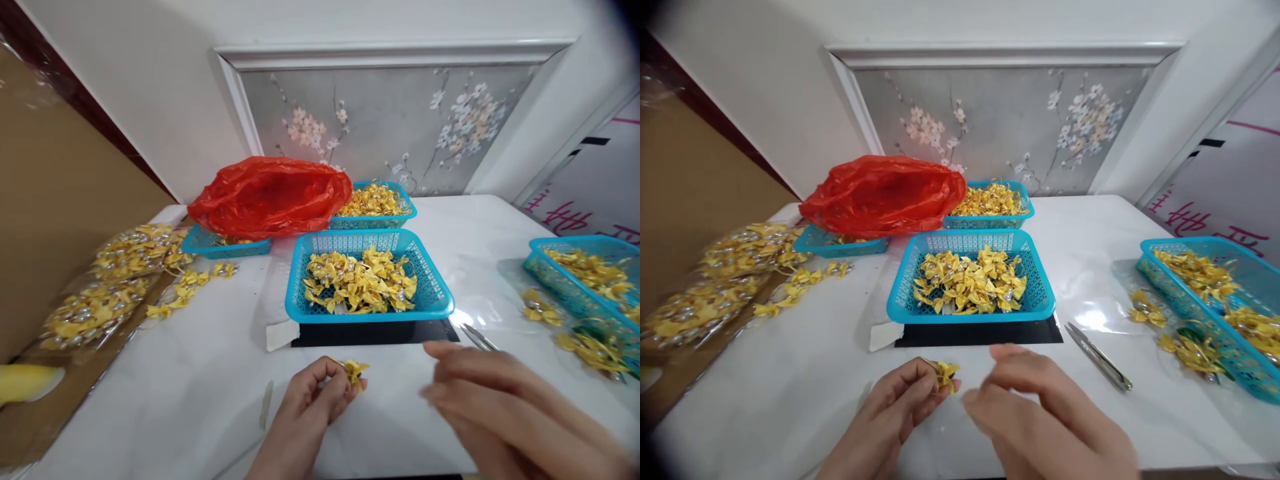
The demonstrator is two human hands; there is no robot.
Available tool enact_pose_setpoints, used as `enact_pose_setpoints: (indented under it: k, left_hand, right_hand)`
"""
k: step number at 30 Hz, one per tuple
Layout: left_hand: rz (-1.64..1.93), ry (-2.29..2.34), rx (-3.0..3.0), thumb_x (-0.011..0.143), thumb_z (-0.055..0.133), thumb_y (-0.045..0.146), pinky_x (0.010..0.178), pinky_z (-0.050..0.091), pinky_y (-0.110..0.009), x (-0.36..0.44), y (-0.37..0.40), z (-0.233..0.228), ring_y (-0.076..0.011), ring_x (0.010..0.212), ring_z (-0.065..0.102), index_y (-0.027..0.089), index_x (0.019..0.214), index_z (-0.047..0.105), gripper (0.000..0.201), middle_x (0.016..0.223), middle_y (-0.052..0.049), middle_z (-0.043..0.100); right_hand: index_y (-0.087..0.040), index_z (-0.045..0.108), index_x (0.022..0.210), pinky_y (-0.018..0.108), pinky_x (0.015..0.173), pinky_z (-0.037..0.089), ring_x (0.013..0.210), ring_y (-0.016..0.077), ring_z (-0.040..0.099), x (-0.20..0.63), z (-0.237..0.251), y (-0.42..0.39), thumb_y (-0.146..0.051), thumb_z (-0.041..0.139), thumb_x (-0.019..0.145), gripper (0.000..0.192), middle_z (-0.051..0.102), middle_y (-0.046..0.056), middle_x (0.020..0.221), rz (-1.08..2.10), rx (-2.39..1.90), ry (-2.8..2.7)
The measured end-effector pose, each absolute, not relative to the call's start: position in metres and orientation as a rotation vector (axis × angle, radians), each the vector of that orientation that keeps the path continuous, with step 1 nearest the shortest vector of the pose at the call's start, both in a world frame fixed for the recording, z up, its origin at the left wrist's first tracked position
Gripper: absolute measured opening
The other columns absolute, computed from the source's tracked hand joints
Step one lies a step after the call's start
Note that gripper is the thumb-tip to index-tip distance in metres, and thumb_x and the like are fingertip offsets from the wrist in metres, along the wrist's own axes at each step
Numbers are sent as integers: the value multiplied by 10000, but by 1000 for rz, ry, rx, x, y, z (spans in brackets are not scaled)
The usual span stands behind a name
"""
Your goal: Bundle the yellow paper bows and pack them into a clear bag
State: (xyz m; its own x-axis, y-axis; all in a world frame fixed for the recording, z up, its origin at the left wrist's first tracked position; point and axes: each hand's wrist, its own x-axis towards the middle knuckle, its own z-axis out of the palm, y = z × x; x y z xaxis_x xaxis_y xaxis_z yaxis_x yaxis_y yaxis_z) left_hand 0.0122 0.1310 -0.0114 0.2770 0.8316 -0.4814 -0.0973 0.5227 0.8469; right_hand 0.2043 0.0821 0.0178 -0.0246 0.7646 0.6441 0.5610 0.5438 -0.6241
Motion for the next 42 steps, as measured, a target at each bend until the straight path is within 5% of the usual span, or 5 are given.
enact_pose_setpoints:
  k: [6, 17, 21, 30, 42]
  left_hand:
    - [733, 1009, 799, 842, 612, 343, 951, 438, -349, 11, 131, -1, -156, 826, 497, 182, 662, 548, 250, 758, 2, 539]
    - [596, 1101, 1108, 853, 550, 472, 726, 450, -241, 10, 134, -11, -133, 695, 402, 195, 681, 478, 334, 688, 33, 424]
    - [629, 1055, 1013, 851, 557, 462, 817, 462, -292, 16, 135, -12, -143, 760, 440, 197, 701, 457, 320, 744, 28, 445]
    - [518, 1192, 1391, 892, 445, 479, 623, 365, -255, 14, 134, -12, -153, 674, 431, 197, 739, 497, 325, 693, 22, 468]
    - [588, 1177, 1361, 898, 452, 370, 593, 353, -245, 17, 134, -13, -152, 636, 394, 214, 651, 436, 292, 639, 33, 420]
  right_hand:
    - [-195, 636, 1054, 255, 590, 505, 711, 157, 579, 180, -27, 101, -30, 456, 885, 297, 589, 62, 828, 245, -1146, -1960]
    - [-163, 629, 776, 312, 548, 285, 604, 193, 425, 174, -32, 106, -137, 287, 973, 396, 523, 53, 664, -81, -1301, -2049]
    - [-173, 612, 816, 298, 558, 291, 628, 181, 447, 175, -37, 105, -190, 321, 997, 343, 531, 39, 692, 53, -1305, -2024]
    - [-175, 591, 782, 319, 568, 275, 624, 201, 415, 164, -52, 97, -158, 320, 969, 329, 502, 44, 673, 31, -1403, -1959]
    - [-197, 579, 802, 272, 563, 410, 660, 179, 525, 171, -39, 98, -103, 373, 933, 262, 566, 32, 718, 207, -1392, -2038]
